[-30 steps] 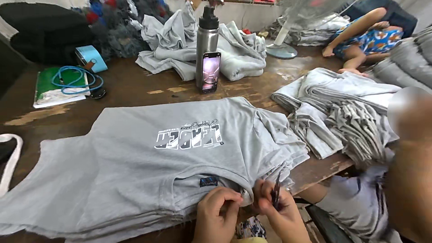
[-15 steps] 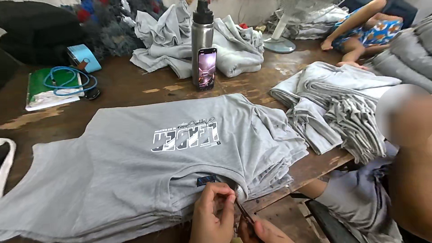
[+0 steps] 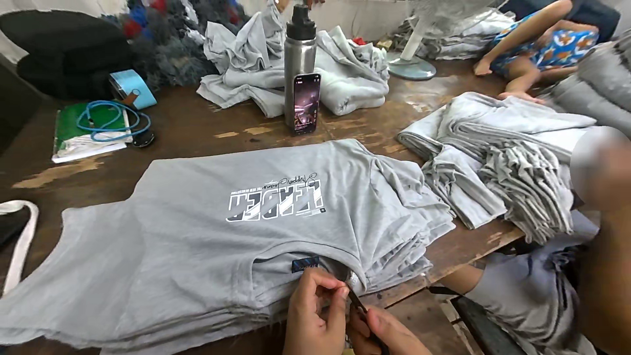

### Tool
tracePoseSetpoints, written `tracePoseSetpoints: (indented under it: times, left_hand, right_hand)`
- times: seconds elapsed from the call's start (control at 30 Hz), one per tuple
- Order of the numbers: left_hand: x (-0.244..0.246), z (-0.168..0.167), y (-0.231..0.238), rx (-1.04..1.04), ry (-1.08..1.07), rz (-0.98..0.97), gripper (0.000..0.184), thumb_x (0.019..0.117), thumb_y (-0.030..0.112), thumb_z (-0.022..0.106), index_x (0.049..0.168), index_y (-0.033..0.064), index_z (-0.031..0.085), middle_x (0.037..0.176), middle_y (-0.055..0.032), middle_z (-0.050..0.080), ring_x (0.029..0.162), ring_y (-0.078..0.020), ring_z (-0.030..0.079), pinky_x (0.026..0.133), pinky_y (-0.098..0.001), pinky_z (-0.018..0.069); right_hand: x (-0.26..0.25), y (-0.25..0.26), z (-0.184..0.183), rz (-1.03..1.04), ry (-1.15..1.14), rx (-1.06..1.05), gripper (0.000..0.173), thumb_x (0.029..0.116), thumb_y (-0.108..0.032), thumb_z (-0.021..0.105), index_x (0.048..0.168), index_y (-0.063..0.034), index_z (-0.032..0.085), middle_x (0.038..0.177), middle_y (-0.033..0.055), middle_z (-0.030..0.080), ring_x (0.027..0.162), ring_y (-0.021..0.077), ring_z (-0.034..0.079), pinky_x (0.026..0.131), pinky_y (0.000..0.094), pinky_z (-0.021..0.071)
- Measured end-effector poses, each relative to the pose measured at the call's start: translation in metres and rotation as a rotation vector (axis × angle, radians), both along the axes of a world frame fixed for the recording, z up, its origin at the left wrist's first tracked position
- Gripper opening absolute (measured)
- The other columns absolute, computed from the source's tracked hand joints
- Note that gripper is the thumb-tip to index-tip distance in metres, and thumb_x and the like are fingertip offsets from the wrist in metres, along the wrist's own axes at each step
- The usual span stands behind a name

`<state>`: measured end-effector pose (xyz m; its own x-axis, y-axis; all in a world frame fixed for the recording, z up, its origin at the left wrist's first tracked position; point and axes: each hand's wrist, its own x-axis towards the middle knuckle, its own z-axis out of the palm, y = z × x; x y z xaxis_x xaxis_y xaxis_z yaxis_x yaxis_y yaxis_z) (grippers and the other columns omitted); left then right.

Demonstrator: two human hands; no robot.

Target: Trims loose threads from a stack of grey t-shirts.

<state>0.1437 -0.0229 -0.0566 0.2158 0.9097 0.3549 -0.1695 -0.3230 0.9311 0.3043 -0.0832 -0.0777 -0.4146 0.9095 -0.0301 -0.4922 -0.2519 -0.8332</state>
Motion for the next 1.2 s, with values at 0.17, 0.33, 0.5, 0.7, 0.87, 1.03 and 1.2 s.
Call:
tracePoseSetpoints:
  times: [0.17, 0.33, 0.5, 0.7, 0.87, 1.03, 1.2]
  left_hand:
    - [0.002, -0.003, 0.000, 0.026, 0.016, 0.028, 0.014, 0.0934, -0.001, 0.065, 0.104, 0.0032, 0.058, 0.099, -0.0027, 0.067, 0.086, -0.0034, 0.068, 0.076, -0.0193, 0.0602]
    - [-0.017, 0.007, 0.001, 0.046, 0.070, -0.100, 0.010, 0.0962, 0.005, 0.066, 0.102, 0.0046, 0.058, 0.096, -0.0027, 0.067, 0.085, -0.0035, 0.068, 0.076, -0.0194, 0.0602]
    - [-0.078, 0.048, 0.010, 0.229, 0.369, -0.603, 0.033, 0.0981, 0.032, 0.069, 0.100, -0.0010, 0.073, 0.095, -0.0119, 0.074, 0.095, -0.0148, 0.071, 0.090, -0.0289, 0.0559]
    - [-0.083, 0.038, 0.023, 0.354, 0.832, 0.475, 0.039, 0.0920, 0.040, 0.070, 0.110, 0.0053, 0.073, 0.094, -0.0124, 0.066, 0.087, -0.0225, 0.063, 0.076, -0.0353, 0.0531]
    - [-0.112, 0.043, 0.011, 0.098, 1.009, 0.532, 0.039, 0.0768, 0.007, 0.064, 0.114, -0.0063, 0.066, 0.089, -0.0172, 0.063, 0.071, -0.0242, 0.060, 0.061, -0.0376, 0.0510]
    - [-0.126, 0.041, 0.005, 0.213, 0.761, 0.565, 0.023, 0.0930, 0.008, 0.057, 0.106, -0.0062, 0.070, 0.091, -0.0114, 0.068, 0.076, -0.0034, 0.062, 0.068, -0.0160, 0.0526]
    - [-0.110, 0.036, 0.018, -0.102, -0.154, 0.323, 0.019, 0.1057, 0.012, 0.050, 0.115, 0.0210, 0.064, 0.107, 0.0092, 0.074, 0.091, -0.0040, 0.072, 0.076, -0.0228, 0.0623]
  right_hand:
    - [-0.001, 0.000, 0.002, -0.050, -0.080, -0.018, 0.037, 0.1040, -0.056, 0.047, 0.085, -0.0255, 0.058, 0.065, -0.0164, 0.046, 0.053, -0.0085, 0.037, 0.047, 0.0109, 0.0283]
    - [0.000, -0.002, 0.006, -0.087, -0.110, 0.115, 0.038, 0.1044, -0.057, 0.044, 0.090, -0.0244, 0.058, 0.066, -0.0156, 0.045, 0.054, -0.0084, 0.038, 0.048, 0.0107, 0.0296]
    - [0.018, 0.016, 0.025, -0.509, -0.561, 0.537, 0.036, 0.1055, -0.056, 0.044, 0.103, -0.0222, 0.057, 0.079, -0.0098, 0.052, 0.068, -0.0040, 0.051, 0.061, 0.0137, 0.0432]
    - [-0.003, 0.058, 0.021, -0.824, -1.098, 0.802, 0.030, 0.0936, -0.033, 0.069, 0.098, -0.0063, 0.054, 0.080, 0.0020, 0.057, 0.068, 0.0027, 0.053, 0.062, 0.0158, 0.0466]
    - [0.012, 0.059, 0.026, -0.894, -1.025, 1.007, 0.013, 0.0905, -0.020, 0.059, 0.096, -0.0161, 0.048, 0.089, -0.0004, 0.052, 0.091, 0.0070, 0.054, 0.085, 0.0193, 0.0438]
    - [0.009, 0.056, 0.012, -0.460, -1.117, 1.128, 0.008, 0.0878, -0.019, 0.059, 0.087, -0.0121, 0.056, 0.084, 0.0051, 0.059, 0.083, 0.0195, 0.058, 0.077, 0.0320, 0.0488]
    - [0.009, 0.049, 0.043, -0.309, -1.092, 1.028, 0.037, 0.0990, -0.045, 0.061, 0.095, -0.0076, 0.058, 0.086, 0.0084, 0.060, 0.080, 0.0177, 0.060, 0.075, 0.0316, 0.0524]
